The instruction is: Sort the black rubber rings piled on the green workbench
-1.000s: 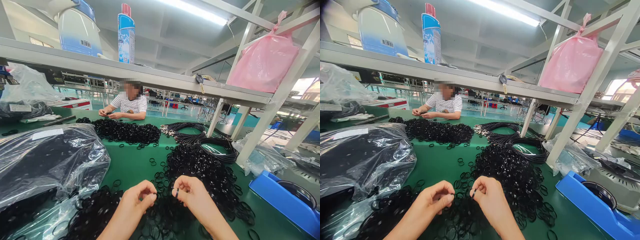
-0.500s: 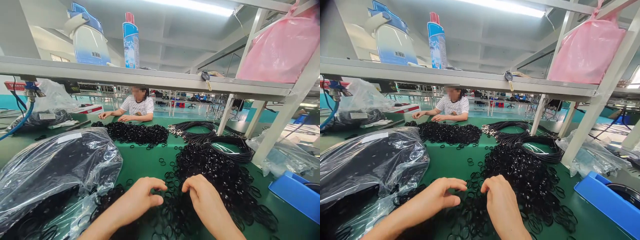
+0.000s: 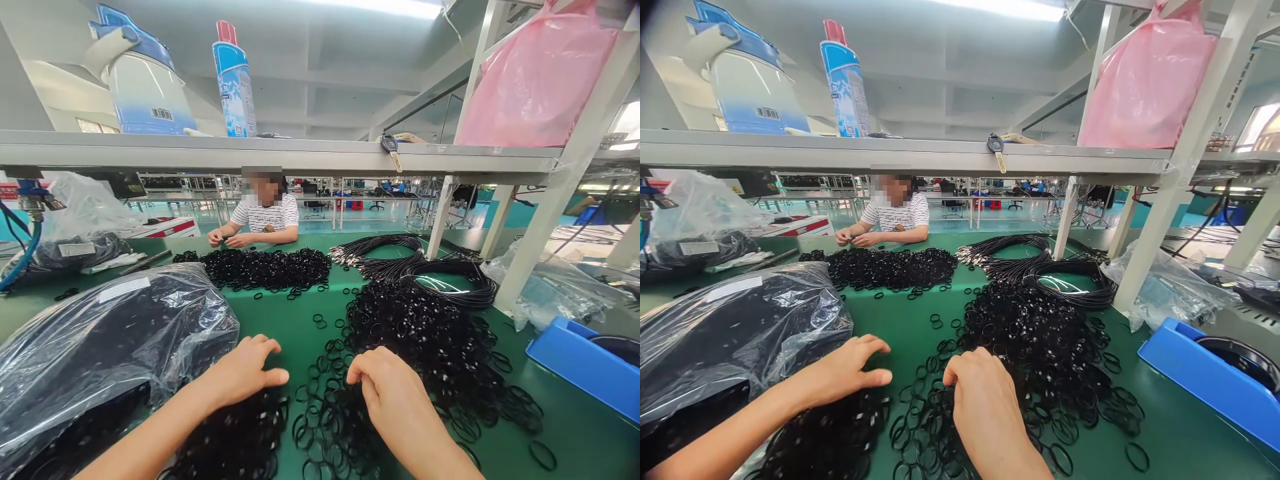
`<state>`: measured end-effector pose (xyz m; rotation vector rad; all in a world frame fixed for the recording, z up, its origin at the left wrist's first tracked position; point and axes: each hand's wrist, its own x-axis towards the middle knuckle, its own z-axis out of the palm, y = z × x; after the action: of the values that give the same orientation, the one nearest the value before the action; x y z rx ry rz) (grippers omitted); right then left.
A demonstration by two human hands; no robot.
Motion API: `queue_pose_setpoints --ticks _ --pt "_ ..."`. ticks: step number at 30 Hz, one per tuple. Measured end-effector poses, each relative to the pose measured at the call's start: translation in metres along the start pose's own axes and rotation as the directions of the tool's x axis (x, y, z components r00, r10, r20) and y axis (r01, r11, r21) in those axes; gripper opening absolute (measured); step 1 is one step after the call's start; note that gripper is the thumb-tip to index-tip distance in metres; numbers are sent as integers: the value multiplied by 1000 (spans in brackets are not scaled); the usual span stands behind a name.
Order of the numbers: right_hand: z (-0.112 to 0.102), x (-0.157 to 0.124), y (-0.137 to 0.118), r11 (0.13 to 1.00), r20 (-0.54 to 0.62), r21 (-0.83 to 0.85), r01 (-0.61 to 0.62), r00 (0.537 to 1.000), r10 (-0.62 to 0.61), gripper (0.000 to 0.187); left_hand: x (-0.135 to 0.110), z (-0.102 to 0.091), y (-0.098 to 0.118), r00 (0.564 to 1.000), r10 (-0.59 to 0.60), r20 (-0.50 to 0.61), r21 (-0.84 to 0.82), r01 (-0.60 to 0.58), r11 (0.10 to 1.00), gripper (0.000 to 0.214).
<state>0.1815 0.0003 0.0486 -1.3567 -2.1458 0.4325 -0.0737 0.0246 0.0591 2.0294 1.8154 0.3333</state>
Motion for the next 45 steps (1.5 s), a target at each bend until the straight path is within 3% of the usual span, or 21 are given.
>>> queue_pose_setpoints --ticks 3,6,10,12,14,17,19,21,22,24,26,28,30,32,34,39,42,45 --pt "0 -1 -2 1000 3 19 -13 1000 13 32 -4 4 -7 997 -50 67 50 46 998 38" --pt "2 -4 -5 1000 -3 26 -1 1000 1 31 -3 12 -3 989 1 145 24 -5 1000 25" --pt "29 -9 -9 994 40 -15 104 994 -103 26 -2 17 4 970 62 233 -36 -55 998 27" --pt "55 -12 -9 960 118 -48 276 956 -269 17 -2 19 5 968 85 238 -52 -75 996 17" --pt "82 -14 -9 879 173 -51 473 871 -459 7 -2 17 3 975 102 198 -71 -89 993 17" --pt "103 -12 -2 829 177 -111 548 832 -526 11 -1 8 0 994 100 35 -122 -95 988 18" --pt "95 -9 5 847 207 -165 506 857 -472 15 0 -1 -2 994 77 -83 -188 -92 978 15" --pt "73 -5 11 896 215 -165 411 902 -375 11 0 -9 -3 986 42 -161 -280 -86 956 12" --pt "60 -5 12 928 199 -126 351 925 -323 8 -1 -11 -2 983 22 -184 -326 -82 942 12" --pt "35 -4 9 970 127 31 242 961 -244 19 -3 -9 4 978 -10 -211 -408 -78 910 16" --pt "19 -5 2 967 24 223 124 991 -133 29 -7 0 17 977 -51 -205 -562 -75 824 19" --pt "14 -5 -6 903 -5 429 -11 1000 15 26 -11 13 33 986 -87 -143 -760 -53 648 20" --pt "18 -3 -12 761 81 632 -147 989 124 28 -14 28 50 994 -82 -73 -889 -27 457 21" --pt "24 0 -12 595 175 766 -242 970 168 26 -14 39 62 997 -50 -55 -921 -31 389 20" --pt "26 4 -7 525 180 812 -255 965 190 17 -12 47 67 997 -38 -72 -929 -53 367 19" --pt "12 9 6 577 75 797 -176 978 195 18 -3 56 60 985 -134 -113 -950 -67 304 22" --pt "6 10 9 558 87 812 -173 980 177 21 -2 61 58 990 -96 -99 -921 -54 385 28" --pt "6 11 10 608 92 773 -180 980 174 20 -3 66 61 997 -42 -72 -867 -42 496 32"
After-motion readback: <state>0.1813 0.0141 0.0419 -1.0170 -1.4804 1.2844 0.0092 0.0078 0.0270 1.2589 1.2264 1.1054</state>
